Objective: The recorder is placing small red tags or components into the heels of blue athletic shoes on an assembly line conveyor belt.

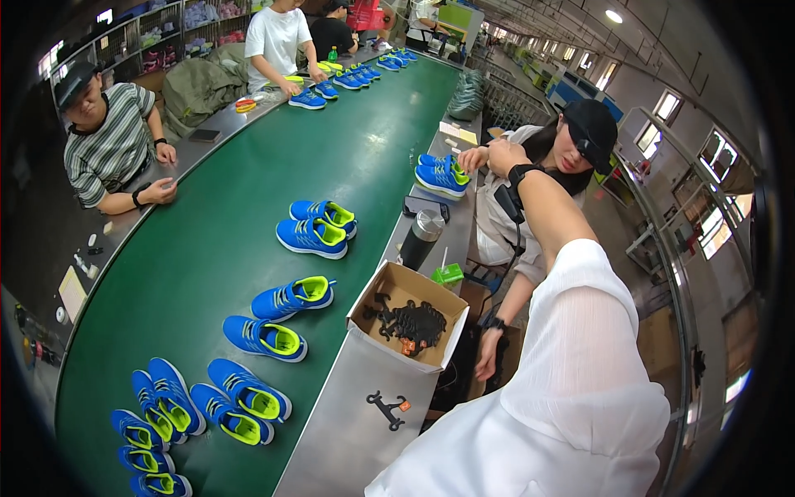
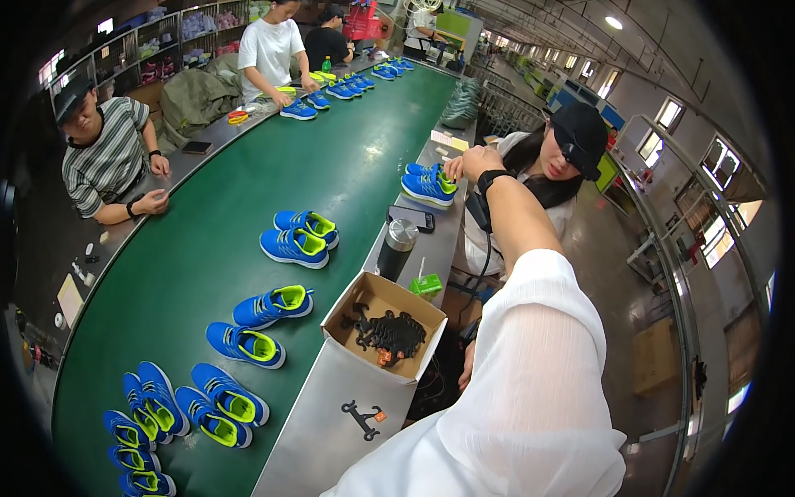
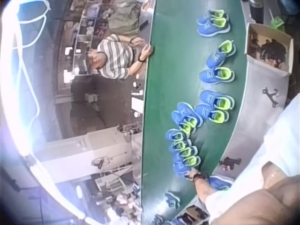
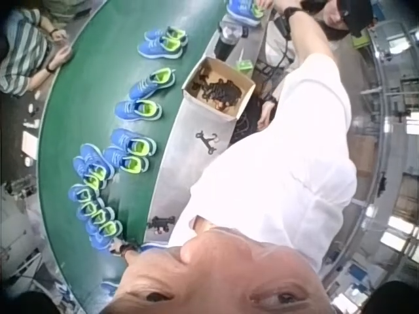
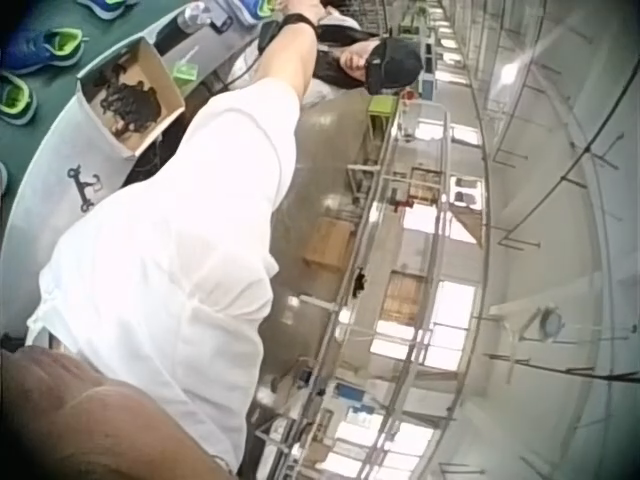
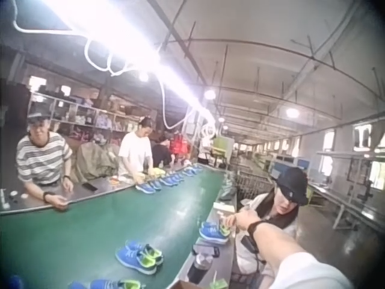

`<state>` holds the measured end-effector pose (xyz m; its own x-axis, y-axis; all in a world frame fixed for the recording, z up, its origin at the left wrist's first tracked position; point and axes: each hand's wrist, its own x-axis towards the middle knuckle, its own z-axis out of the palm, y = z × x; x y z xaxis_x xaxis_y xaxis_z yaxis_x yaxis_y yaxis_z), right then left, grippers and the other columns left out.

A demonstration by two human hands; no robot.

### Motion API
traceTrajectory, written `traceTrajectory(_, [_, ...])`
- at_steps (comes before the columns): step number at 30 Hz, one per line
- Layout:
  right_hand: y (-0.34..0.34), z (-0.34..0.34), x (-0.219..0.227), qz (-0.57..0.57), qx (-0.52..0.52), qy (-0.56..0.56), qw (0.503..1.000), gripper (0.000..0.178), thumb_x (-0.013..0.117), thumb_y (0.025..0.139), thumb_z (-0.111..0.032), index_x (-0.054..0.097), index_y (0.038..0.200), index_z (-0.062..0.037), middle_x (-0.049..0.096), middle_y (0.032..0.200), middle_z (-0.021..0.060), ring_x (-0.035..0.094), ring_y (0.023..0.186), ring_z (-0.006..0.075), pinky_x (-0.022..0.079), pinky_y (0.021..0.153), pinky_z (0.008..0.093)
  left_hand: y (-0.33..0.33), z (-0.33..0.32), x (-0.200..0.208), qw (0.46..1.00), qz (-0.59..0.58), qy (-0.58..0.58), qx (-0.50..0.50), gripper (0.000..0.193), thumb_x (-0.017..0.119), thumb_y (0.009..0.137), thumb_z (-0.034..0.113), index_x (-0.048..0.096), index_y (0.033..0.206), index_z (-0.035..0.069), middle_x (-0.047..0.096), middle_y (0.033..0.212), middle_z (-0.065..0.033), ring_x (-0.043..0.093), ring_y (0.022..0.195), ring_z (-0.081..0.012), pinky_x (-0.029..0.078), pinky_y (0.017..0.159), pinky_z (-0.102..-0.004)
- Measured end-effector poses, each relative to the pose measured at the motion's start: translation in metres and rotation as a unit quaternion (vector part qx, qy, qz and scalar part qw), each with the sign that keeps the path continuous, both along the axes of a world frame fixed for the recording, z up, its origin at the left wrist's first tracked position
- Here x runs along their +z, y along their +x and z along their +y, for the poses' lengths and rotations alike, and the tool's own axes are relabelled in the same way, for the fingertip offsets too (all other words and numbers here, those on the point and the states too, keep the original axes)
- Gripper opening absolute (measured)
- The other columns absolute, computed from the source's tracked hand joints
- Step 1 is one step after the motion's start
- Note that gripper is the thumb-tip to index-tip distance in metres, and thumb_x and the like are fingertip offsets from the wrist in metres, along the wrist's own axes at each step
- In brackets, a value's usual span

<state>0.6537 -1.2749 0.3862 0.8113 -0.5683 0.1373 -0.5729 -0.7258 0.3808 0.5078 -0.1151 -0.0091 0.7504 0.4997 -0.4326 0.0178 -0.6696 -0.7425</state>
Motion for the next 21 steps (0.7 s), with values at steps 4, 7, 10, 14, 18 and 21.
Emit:
traceTrajectory(4, [-0.009,0.000,-0.008,0.040,-0.023,-0.002,0.999,0.024,0.058,0.079,-0.021,0.070,0.089,-0.0029,0.067,0.097,0.0190,0.066,0.091,0.0315,0.053,0.078,0.0408,0.003,0.003,-0.003,0.997,0.044,-0.015,0.067,0.069,0.053,0.086,0.042,0.027,0.145,0.018,0.022,0.151,-0.0035,0.023,0.134,-0.0426,0.021,0.097,-0.0698])
traceTrajectory(7, [-0.021,-0.045,-0.023,0.020,-0.026,-0.031,0.999,0.024,0.056,0.080,-0.020,0.070,0.094,-0.0054,0.066,0.097,0.0194,0.065,0.094,0.0315,0.052,0.080,0.0423,0.028,-0.015,-0.001,0.993,0.102,0.001,0.054,0.071,0.055,0.085,0.042,0.026,0.145,0.019,0.022,0.151,-0.0028,0.024,0.135,-0.0405,0.022,0.096,-0.0701])
traceTrajectory(10, [0.010,-0.034,-0.033,0.025,-0.016,-0.026,0.999,0.026,0.060,0.080,-0.026,0.069,0.092,-0.0050,0.065,0.098,0.0208,0.064,0.092,0.0339,0.052,0.078,0.0434,-0.017,0.003,0.042,0.988,0.141,0.022,0.059,0.071,0.056,0.085,0.042,0.026,0.145,0.019,0.022,0.151,-0.0034,0.024,0.134,-0.0403,0.022,0.097,-0.0691])
traceTrajectory(14, [0.005,-0.031,-0.032,0.066,-0.024,-0.010,0.997,0.024,0.059,0.080,-0.026,0.070,0.092,-0.0087,0.067,0.096,0.0171,0.063,0.094,0.0335,0.050,0.082,0.0434,-0.036,0.011,0.068,0.986,0.156,0.022,0.056,0.072,0.056,0.084,0.043,0.026,0.145,0.018,0.023,0.151,-0.0047,0.025,0.134,-0.0398,0.023,0.098,-0.0671])
traceTrajectory(18, [0.014,-0.038,-0.055,0.102,-0.001,-0.011,0.995,0.024,0.059,0.081,-0.027,0.069,0.092,-0.0085,0.067,0.095,0.0169,0.063,0.091,0.0336,0.050,0.081,0.0433,-0.056,0.010,0.074,0.984,0.164,0.008,0.063,0.073,0.057,0.084,0.043,0.027,0.145,0.017,0.023,0.150,-0.0059,0.025,0.134,-0.0394,0.023,0.098,-0.0652])
traceTrajectory(21, [0.023,-0.009,-0.056,0.097,0.015,0.002,0.995,0.025,0.059,0.081,-0.028,0.069,0.090,-0.0070,0.067,0.090,0.0166,0.064,0.089,0.0338,0.050,0.080,0.0425,-0.074,0.016,0.083,0.983,0.171,0.000,0.070,0.073,0.058,0.084,0.043,0.027,0.144,0.016,0.024,0.150,-0.0069,0.026,0.134,-0.0390,0.023,0.099,-0.0637])
